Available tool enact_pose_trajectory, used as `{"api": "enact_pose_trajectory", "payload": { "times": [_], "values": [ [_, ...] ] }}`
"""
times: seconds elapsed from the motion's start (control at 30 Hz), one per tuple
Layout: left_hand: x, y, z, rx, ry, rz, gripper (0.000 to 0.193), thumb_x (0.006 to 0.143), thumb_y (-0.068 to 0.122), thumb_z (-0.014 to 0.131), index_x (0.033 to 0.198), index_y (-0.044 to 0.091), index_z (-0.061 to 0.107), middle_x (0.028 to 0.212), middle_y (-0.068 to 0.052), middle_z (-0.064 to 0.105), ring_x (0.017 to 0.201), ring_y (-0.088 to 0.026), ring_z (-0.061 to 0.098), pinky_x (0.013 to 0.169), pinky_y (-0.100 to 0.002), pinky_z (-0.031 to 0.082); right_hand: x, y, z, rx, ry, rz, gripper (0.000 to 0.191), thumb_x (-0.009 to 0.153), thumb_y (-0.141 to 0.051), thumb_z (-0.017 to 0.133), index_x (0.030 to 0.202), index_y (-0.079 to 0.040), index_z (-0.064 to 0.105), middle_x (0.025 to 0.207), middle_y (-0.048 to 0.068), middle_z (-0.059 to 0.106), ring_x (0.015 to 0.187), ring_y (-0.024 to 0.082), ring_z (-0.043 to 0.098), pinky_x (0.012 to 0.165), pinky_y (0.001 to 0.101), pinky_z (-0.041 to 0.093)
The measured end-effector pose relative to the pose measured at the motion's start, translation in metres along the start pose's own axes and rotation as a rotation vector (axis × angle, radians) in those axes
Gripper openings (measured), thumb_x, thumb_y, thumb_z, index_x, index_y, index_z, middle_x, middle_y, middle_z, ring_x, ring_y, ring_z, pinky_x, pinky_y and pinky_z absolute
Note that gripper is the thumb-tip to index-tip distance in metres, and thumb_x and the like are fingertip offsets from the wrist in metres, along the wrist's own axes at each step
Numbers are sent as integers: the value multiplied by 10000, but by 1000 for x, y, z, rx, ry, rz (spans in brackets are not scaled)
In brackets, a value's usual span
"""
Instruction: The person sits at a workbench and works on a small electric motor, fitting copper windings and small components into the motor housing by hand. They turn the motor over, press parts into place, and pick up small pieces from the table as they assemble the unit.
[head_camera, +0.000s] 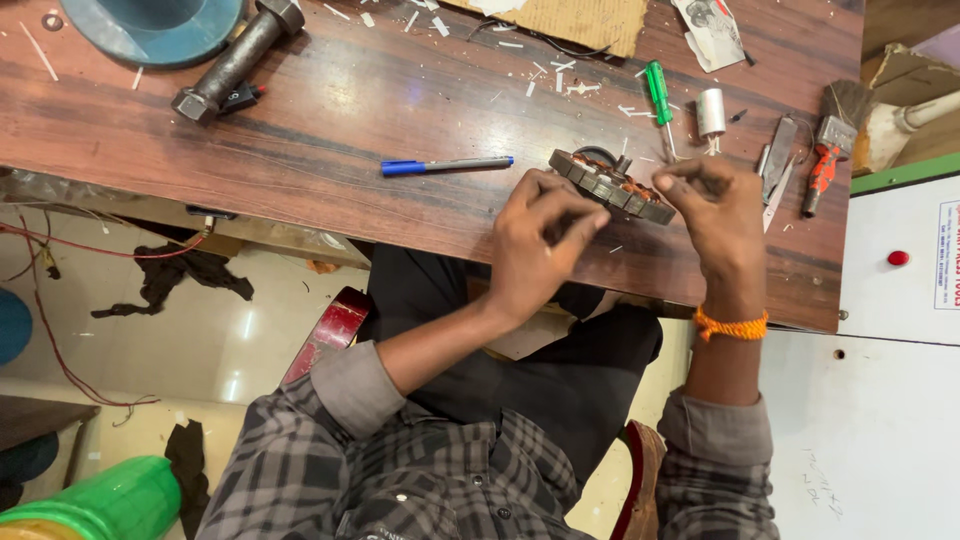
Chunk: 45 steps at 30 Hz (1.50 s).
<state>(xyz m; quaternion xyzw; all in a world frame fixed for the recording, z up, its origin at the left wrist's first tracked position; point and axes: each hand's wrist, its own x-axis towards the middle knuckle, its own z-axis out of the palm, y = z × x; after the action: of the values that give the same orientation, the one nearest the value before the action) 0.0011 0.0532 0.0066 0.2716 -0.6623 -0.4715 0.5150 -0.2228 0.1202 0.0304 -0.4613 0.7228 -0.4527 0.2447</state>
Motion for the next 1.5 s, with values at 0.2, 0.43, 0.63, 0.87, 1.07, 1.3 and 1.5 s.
{"api": "enact_pose_trajectory", "payload": {
  "times": [0.2, 0.43, 0.63, 0.87, 1.07, 1.3, 1.5],
  "values": [
    [58, -9, -17, 409, -372, 805, 734, 917, 293, 771, 1539, 332, 385, 1215, 22, 696, 1039, -197, 614, 935, -366, 478, -41, -25, -23, 324, 66, 170, 91, 968, -54, 746, 1027, 14, 738, 737, -78, 545, 584, -3, 381, 518, 198, 248],
    [57, -39, -15, 173, -568, 504, 761, 912, 184, 783, 1549, 333, 394, 1259, 125, 713, 1016, -187, 558, 1001, -378, 446, -84, -70, 9, -41, 66, 57, 103, 953, -55, 762, 1039, 2, 762, 766, -90, 545, 678, -13, 395, 577, 205, 283],
    [56, -43, -13, 349, -547, 707, 630, 936, 228, 805, 1471, 380, 508, 1364, 88, 632, 1167, -176, 550, 1046, -362, 425, -91, -47, 53, -640, 158, -409, 78, 972, -41, 764, 1029, -44, 711, 917, 112, 721, 749, 252, 670, 668, 354, 485],
    [45, -46, -17, 559, -345, 1137, 305, 973, 500, 722, 1118, 233, 696, 1374, 113, 608, 1262, -163, 428, 1047, -381, 383, -108, -27, 65, -430, 203, -246, 97, 937, -9, 748, 1026, -42, 726, 858, 122, 714, 701, 258, 701, 638, 343, 521],
    [39, -31, -30, 561, -396, 1064, 146, 914, 182, 758, 1029, 94, 770, 1185, -26, 685, 927, -148, 620, 753, -323, 491, -116, -71, 27, -477, 105, -259, 166, 898, -24, 774, 1061, -53, 763, 915, 102, 743, 693, 213, 683, 631, 314, 510],
    [5, -12, -15, 162, -229, 340, 116, 886, 98, 823, 937, 50, 731, 978, -65, 619, 767, -181, 655, 642, -310, 508, -89, -100, 20, -551, 111, -396, 57, 986, -40, 767, 1011, -41, 716, 965, 85, 734, 815, 213, 702, 703, 318, 514],
    [-6, -23, 14, -289, -126, -319, 129, 887, 100, 796, 893, 0, 715, 896, -31, 648, 718, -83, 626, 617, -246, 486, -35, -94, 25, -577, 126, -284, 72, 979, -88, 805, 1035, -58, 773, 668, 58, 574, 562, 140, 495, 550, 314, 366]
  ]
}}
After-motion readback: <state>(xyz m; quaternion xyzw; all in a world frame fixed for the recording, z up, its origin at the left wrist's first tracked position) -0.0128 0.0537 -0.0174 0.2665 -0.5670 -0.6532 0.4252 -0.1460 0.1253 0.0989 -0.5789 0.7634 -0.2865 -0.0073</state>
